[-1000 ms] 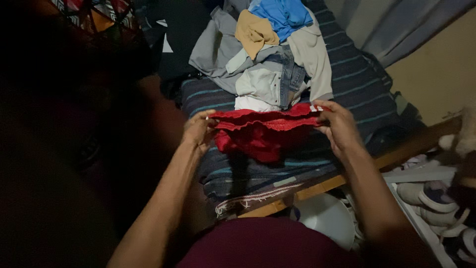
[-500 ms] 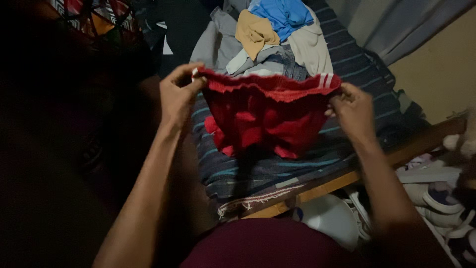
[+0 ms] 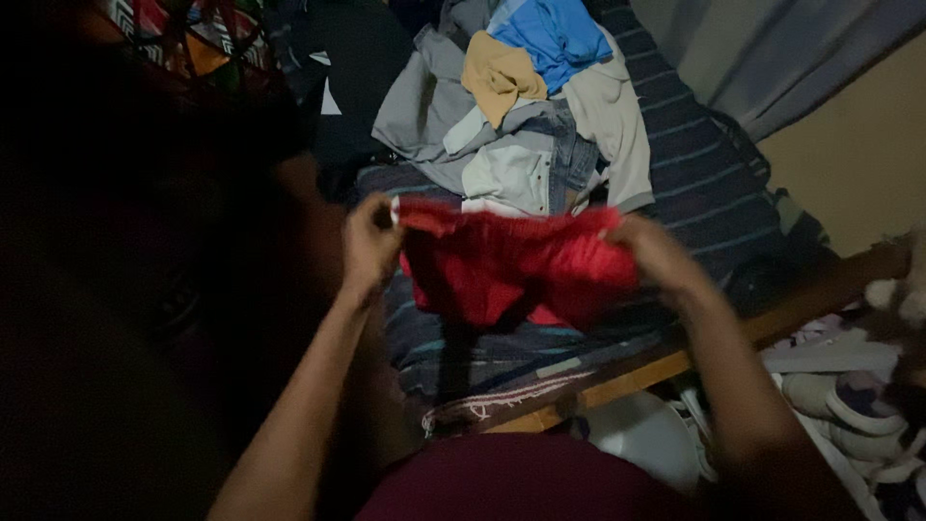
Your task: The person folds red shorts by hand on a bed.
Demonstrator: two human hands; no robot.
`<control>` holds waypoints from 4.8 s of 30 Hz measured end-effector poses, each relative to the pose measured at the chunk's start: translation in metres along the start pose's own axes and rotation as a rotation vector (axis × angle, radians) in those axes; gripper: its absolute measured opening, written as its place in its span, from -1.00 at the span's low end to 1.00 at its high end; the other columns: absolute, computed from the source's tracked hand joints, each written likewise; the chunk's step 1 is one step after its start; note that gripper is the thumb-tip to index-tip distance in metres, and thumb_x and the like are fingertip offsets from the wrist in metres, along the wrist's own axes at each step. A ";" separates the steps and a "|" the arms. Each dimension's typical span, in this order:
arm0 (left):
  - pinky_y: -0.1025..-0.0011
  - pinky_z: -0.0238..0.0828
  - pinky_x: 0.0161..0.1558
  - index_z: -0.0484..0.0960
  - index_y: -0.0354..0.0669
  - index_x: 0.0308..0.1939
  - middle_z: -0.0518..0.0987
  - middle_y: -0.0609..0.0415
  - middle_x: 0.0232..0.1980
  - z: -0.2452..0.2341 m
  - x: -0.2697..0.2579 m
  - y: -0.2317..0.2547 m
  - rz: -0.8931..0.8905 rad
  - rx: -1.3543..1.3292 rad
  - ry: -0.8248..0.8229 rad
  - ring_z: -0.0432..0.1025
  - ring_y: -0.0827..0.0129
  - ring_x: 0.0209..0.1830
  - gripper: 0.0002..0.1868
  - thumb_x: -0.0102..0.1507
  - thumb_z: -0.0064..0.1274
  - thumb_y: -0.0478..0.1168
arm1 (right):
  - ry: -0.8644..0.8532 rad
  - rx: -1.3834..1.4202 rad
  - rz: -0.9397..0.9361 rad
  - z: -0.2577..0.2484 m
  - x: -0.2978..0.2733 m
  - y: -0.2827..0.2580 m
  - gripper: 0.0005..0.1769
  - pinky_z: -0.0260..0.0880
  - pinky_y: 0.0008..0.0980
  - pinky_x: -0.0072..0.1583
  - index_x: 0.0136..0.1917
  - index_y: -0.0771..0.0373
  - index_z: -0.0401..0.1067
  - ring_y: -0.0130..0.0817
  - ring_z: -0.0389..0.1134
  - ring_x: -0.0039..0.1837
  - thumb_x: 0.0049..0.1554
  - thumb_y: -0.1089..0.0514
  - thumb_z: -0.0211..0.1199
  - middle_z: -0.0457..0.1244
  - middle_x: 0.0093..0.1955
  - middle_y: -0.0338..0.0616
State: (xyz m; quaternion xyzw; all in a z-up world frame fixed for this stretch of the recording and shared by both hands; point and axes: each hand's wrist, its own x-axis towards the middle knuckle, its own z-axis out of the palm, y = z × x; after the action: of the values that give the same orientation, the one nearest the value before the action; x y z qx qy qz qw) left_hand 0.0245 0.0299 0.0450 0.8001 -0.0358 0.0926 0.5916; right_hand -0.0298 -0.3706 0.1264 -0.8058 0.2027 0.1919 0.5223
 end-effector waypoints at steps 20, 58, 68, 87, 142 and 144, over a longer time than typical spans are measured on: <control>0.24 0.25 0.48 0.20 -0.19 0.61 0.31 -0.14 0.58 -0.038 0.136 0.177 0.661 -0.057 0.069 0.27 0.08 0.53 -0.44 0.52 -0.10 -0.38 | 0.297 0.517 -1.193 -0.098 -0.023 -0.150 -0.78 0.46 -0.11 0.39 0.18 0.14 0.35 -0.30 0.39 0.18 0.32 0.22 -0.06 0.33 0.08 -0.12; 0.44 0.39 -0.41 0.69 -0.24 -0.25 0.59 0.20 -0.46 -0.027 -0.066 -0.093 -0.427 0.240 -0.496 0.43 0.53 -0.49 -0.70 0.25 0.24 -0.03 | -0.438 0.024 0.145 -0.008 -0.014 0.072 -0.74 0.14 -0.53 -0.35 -0.05 0.18 0.52 -0.53 0.12 -0.40 0.23 -0.05 0.23 0.20 -0.36 -0.34; 0.53 0.41 -0.19 0.70 -0.20 -0.06 0.66 0.26 -0.25 -0.021 -0.036 0.005 -0.340 -0.263 -0.151 0.46 0.58 -0.30 -0.78 0.33 0.11 -0.15 | -0.245 0.493 -0.248 0.008 -0.037 0.005 -0.60 0.47 -0.41 0.12 0.32 0.28 0.40 -0.44 0.42 0.05 0.27 0.11 0.09 0.38 0.10 -0.10; 0.54 0.42 -0.09 0.67 -0.24 -0.20 0.65 0.18 -0.23 0.003 -0.086 0.002 -0.163 -0.135 -0.001 0.46 0.55 -0.23 -0.85 0.23 0.29 -0.26 | 0.029 0.357 -0.063 0.048 -0.066 0.026 -0.67 0.42 -0.33 0.04 0.21 0.21 0.45 -0.36 0.45 0.01 0.21 0.06 0.23 0.42 0.04 -0.12; 0.40 0.39 0.21 0.32 -0.36 0.38 0.58 -0.06 0.20 0.082 -0.131 0.092 -0.097 -0.281 -0.022 0.48 0.33 0.20 -0.26 0.15 0.27 -0.32 | -0.095 0.668 -0.290 0.152 -0.088 -0.018 -0.47 0.26 -0.24 0.43 0.38 0.42 0.38 -0.25 0.35 0.36 0.15 0.23 0.09 0.33 0.35 0.03; 0.40 0.40 0.20 0.37 -0.38 0.34 0.60 -0.07 0.18 0.081 -0.128 0.089 -0.093 -0.198 0.027 0.50 0.33 0.17 -0.31 0.17 0.29 -0.32 | -0.079 0.653 -0.267 0.154 -0.084 -0.014 -0.47 0.28 -0.25 0.39 0.37 0.43 0.40 -0.26 0.34 0.33 0.13 0.27 0.10 0.33 0.35 0.03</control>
State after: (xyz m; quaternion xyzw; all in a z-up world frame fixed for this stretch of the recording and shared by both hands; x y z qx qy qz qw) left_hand -0.1076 -0.0800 0.0815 0.7374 0.0005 0.0717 0.6716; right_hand -0.1082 -0.2129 0.1223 -0.6075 0.1258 0.0780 0.7804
